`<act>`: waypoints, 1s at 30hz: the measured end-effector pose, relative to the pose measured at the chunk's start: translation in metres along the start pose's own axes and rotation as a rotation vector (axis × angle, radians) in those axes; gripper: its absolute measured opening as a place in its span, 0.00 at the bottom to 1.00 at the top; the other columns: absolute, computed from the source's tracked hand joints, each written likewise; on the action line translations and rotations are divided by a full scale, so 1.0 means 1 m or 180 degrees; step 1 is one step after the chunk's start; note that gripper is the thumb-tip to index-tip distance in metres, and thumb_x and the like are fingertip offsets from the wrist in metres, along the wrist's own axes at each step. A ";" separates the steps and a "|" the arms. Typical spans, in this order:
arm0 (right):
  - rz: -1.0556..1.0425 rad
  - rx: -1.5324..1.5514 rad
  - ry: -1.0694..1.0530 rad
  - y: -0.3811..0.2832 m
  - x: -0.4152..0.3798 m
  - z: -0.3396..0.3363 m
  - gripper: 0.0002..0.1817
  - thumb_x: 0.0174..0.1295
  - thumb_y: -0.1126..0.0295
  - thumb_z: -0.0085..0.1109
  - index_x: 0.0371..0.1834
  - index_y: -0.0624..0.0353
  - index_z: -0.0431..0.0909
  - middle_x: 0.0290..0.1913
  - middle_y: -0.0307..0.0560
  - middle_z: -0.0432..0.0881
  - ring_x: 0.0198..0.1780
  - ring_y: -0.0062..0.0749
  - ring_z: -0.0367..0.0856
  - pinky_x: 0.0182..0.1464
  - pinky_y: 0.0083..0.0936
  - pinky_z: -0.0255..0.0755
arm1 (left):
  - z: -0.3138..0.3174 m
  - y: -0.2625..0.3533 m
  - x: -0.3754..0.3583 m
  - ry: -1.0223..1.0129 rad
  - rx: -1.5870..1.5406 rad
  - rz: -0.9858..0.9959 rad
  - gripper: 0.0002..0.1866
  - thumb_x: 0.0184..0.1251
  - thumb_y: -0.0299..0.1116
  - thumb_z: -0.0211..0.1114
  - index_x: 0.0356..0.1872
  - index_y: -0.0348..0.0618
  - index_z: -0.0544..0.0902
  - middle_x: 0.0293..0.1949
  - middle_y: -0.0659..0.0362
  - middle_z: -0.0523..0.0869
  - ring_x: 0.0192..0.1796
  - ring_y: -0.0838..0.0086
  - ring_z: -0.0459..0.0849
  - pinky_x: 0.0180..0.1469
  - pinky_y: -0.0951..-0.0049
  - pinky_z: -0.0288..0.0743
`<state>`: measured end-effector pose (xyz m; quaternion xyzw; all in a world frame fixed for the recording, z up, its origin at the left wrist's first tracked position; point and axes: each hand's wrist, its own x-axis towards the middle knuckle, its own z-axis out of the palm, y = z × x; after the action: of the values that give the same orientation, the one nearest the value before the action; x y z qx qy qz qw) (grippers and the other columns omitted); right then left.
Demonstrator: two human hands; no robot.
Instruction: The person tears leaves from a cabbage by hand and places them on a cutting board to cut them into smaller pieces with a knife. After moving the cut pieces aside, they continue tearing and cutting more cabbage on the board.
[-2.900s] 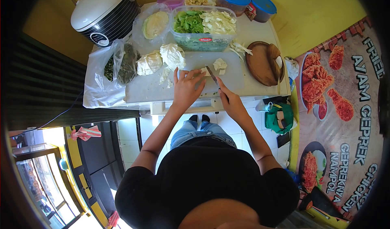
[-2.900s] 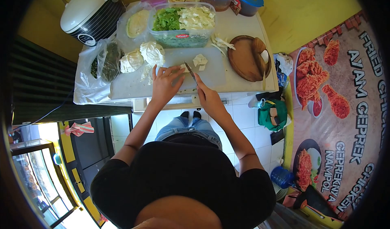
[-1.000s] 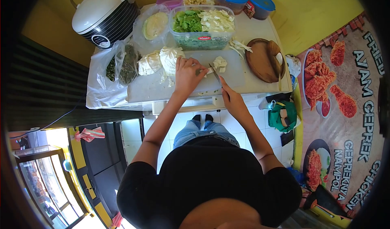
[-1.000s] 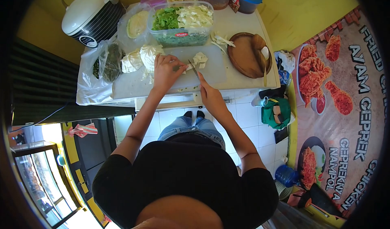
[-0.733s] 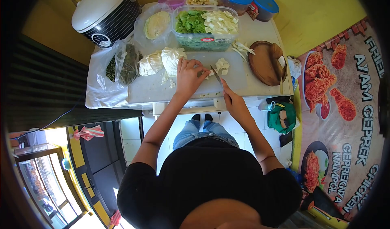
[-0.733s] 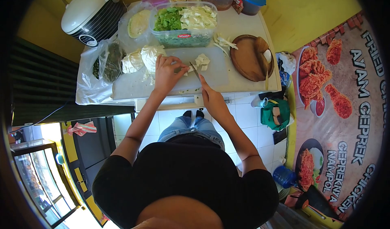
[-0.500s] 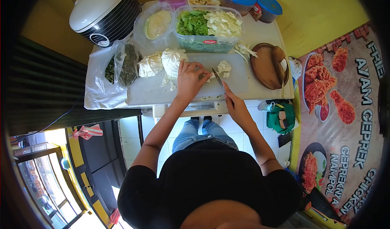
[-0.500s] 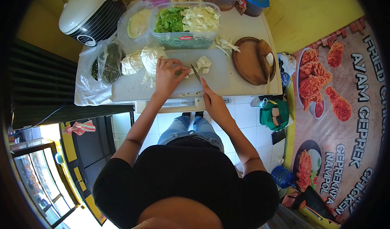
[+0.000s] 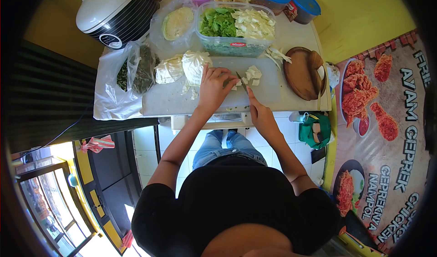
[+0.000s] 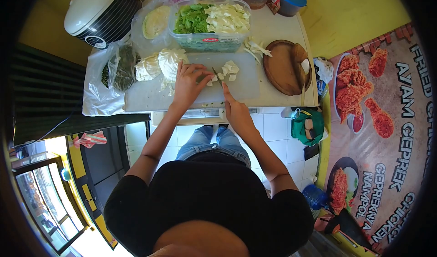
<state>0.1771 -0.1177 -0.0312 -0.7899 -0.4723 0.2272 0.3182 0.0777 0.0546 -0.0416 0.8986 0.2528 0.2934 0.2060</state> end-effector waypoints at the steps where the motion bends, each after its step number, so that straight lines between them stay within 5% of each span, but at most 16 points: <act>1: 0.0006 0.0003 0.0006 0.003 0.002 -0.003 0.29 0.70 0.75 0.48 0.75 0.48 0.58 0.27 0.65 0.79 0.29 0.54 0.82 0.38 0.40 0.75 | -0.005 0.001 0.002 0.0042 -0.0231 -0.0019 0.07 0.58 0.39 0.69 0.35 0.51 0.88 0.44 0.64 0.84 0.52 0.65 0.78 0.72 0.50 0.54; 3: -0.0205 0.0775 -0.0077 0.010 0.006 -0.011 0.28 0.71 0.74 0.47 0.74 0.48 0.60 0.24 0.56 0.75 0.26 0.34 0.75 0.37 0.27 0.71 | -0.018 0.004 0.008 0.0080 -0.0475 -0.0021 0.08 0.59 0.39 0.69 0.37 0.52 0.88 0.46 0.64 0.84 0.52 0.65 0.77 0.71 0.51 0.54; 6: 0.0312 0.1165 -0.0295 0.007 0.003 -0.023 0.26 0.72 0.73 0.47 0.74 0.48 0.61 0.24 0.46 0.69 0.28 0.22 0.64 0.36 0.19 0.65 | -0.036 -0.001 0.011 -0.0055 -0.0290 0.0225 0.09 0.60 0.38 0.68 0.41 0.54 0.88 0.49 0.65 0.83 0.56 0.66 0.76 0.71 0.53 0.55; 10: 0.0346 0.1352 -0.0234 0.001 -0.002 -0.027 0.27 0.72 0.72 0.46 0.74 0.46 0.61 0.23 0.42 0.66 0.27 0.21 0.61 0.34 0.18 0.64 | -0.032 -0.013 0.008 -0.0452 0.0301 0.0845 0.08 0.58 0.40 0.69 0.39 0.57 0.88 0.52 0.65 0.82 0.59 0.67 0.74 0.71 0.54 0.55; 15: 0.0246 0.1137 -0.0369 -0.004 -0.011 -0.018 0.27 0.73 0.71 0.45 0.75 0.43 0.60 0.26 0.51 0.73 0.29 0.26 0.69 0.40 0.22 0.69 | -0.034 -0.016 0.000 -0.0640 0.0459 0.0754 0.09 0.55 0.44 0.71 0.34 0.54 0.88 0.51 0.64 0.82 0.59 0.66 0.73 0.72 0.53 0.55; 22: -0.0050 0.0945 -0.0320 -0.011 -0.016 -0.006 0.28 0.72 0.71 0.45 0.75 0.44 0.57 0.30 0.60 0.78 0.29 0.41 0.76 0.42 0.26 0.71 | -0.032 0.000 -0.019 -0.0070 0.0485 0.0373 0.08 0.52 0.43 0.74 0.30 0.54 0.90 0.48 0.65 0.84 0.55 0.65 0.76 0.71 0.52 0.55; 27: -0.0089 0.0285 -0.0273 -0.013 -0.019 0.002 0.31 0.70 0.72 0.46 0.76 0.45 0.53 0.25 0.64 0.78 0.28 0.57 0.80 0.38 0.42 0.75 | -0.029 -0.002 -0.024 0.0013 0.0411 0.0228 0.07 0.52 0.42 0.74 0.30 0.55 0.91 0.47 0.65 0.84 0.54 0.66 0.76 0.71 0.51 0.54; 30: 0.0093 -0.0107 -0.0287 -0.015 -0.018 0.014 0.30 0.71 0.73 0.46 0.76 0.44 0.55 0.27 0.65 0.78 0.29 0.55 0.81 0.39 0.38 0.74 | -0.029 -0.004 -0.023 -0.0002 0.0393 0.0241 0.07 0.51 0.42 0.74 0.30 0.55 0.91 0.46 0.66 0.85 0.55 0.66 0.76 0.71 0.51 0.55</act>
<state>0.1507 -0.1244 -0.0288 -0.7909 -0.4784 0.2592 0.2799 0.0420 0.0513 -0.0322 0.9186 0.2361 0.2846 0.1391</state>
